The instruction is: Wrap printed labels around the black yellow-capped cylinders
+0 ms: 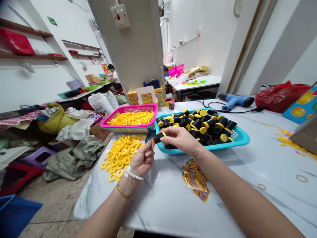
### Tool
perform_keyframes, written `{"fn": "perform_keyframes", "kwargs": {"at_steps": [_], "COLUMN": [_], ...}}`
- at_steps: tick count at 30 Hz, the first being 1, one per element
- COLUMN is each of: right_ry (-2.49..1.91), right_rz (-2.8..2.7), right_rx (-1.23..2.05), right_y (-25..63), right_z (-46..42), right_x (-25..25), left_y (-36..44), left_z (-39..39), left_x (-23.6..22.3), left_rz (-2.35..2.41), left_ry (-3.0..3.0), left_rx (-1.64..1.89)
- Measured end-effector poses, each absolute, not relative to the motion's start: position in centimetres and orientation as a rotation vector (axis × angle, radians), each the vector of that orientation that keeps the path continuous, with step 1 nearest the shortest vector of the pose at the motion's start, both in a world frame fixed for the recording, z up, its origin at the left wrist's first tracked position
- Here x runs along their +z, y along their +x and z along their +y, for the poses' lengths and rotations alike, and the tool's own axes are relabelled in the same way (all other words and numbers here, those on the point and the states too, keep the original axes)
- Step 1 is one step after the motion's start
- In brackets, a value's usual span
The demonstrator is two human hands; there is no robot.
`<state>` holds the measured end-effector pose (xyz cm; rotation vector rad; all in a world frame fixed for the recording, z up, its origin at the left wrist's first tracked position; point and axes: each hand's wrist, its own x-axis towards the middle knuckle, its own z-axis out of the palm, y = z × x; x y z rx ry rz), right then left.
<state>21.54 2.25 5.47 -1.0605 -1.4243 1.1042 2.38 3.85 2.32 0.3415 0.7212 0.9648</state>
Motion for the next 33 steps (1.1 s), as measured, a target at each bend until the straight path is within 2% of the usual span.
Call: {"fn": "perform_keyframes", "kwargs": {"at_steps": [13, 21, 28, 33], "right_ry": [-1.22, -1.149, -1.252, -1.227], "right_rz": [-1.659, -1.568, -1.654, -1.622], "right_rx": [0.517, 0.678, 0.313, 0.573], "right_y": [19.3, 19.4, 19.6, 20.2], "right_z": [0.3, -1.4, -2.4, -2.0], "right_x": [5.3, 4.0, 4.9, 4.4], "left_y": [2.2, 2.6, 2.6, 2.6], "left_z": [3.5, 3.1, 3.1, 3.2], "left_x": [2.3, 2.0, 1.9, 1.7], "left_rz": [0.568, 0.565, 0.546, 0.535], "left_ry": [0.25, 0.325, 0.346, 0.346], "left_rx": [0.952, 0.869, 0.814, 0.785]}}
